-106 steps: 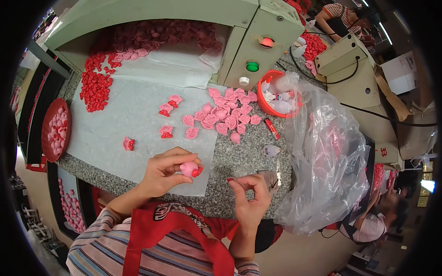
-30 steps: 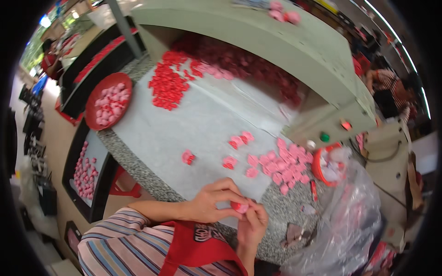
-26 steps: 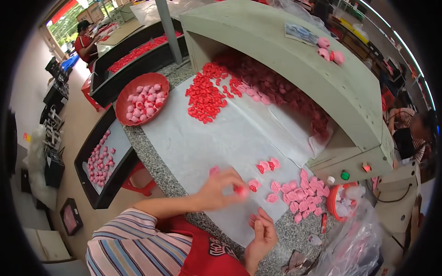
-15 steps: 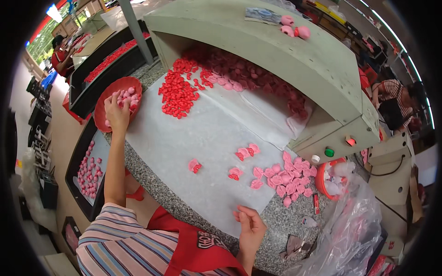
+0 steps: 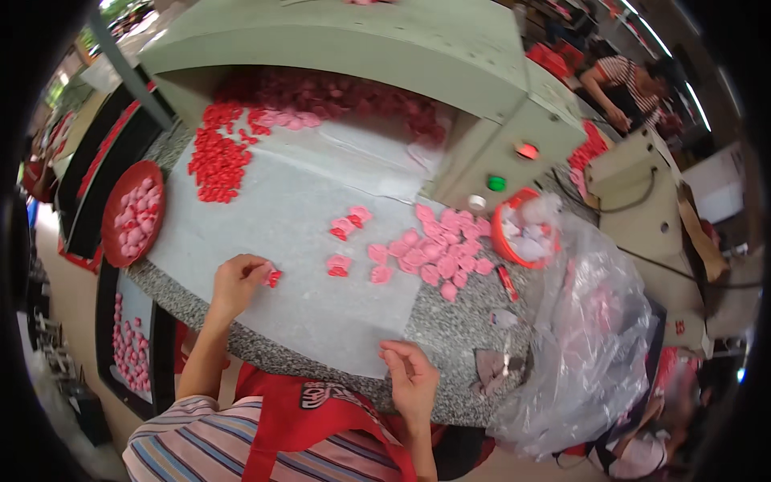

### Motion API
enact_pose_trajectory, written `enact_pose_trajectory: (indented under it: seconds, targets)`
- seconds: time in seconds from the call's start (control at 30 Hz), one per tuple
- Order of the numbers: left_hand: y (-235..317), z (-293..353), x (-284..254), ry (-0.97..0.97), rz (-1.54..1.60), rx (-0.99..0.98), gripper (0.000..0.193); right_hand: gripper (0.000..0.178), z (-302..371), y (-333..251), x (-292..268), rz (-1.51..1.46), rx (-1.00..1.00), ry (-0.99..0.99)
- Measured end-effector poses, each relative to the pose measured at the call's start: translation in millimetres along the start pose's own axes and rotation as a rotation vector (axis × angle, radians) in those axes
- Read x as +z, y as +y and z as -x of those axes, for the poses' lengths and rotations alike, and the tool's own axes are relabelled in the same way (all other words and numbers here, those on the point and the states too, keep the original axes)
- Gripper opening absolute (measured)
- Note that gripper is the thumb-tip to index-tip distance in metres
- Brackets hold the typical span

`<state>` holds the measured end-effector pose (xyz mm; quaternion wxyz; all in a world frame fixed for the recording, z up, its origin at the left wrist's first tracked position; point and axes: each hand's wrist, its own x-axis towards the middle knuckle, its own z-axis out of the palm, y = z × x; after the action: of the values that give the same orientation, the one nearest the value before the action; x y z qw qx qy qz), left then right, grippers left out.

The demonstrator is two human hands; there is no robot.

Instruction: Assembling small pink plastic flowers by gluing pieces together at a factory workbench.

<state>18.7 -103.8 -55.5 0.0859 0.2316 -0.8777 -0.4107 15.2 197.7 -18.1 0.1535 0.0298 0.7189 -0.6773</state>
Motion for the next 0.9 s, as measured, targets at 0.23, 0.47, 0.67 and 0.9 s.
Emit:
enact_pose_trajectory:
  seconds: [0.23,0.47,0.67,0.9]
  targets:
    - [43.7,0.6,4.8,-0.145,0.809,-0.16,0.014,0.02,-29.8,9.4,-72.0,-0.037,-0.314,0.756]
    - [113.5,13.4,63.8,-0.885,1.339,-0.46,0.022,0.043,-73.8,35.8,-120.7,0.672,-0.238,0.841]
    - [140.3,17.6,70.0,-1.084,1.373,-0.529,0.04,0.021,-63.2,16.0,-87.6,-0.044,-0.351,0.707]
    - [134.3,19.7,57.7,-1.058,1.436,-0.339,0.046,0.022,0.0,-35.0,-24.4,-0.094,-0.287,0.301]
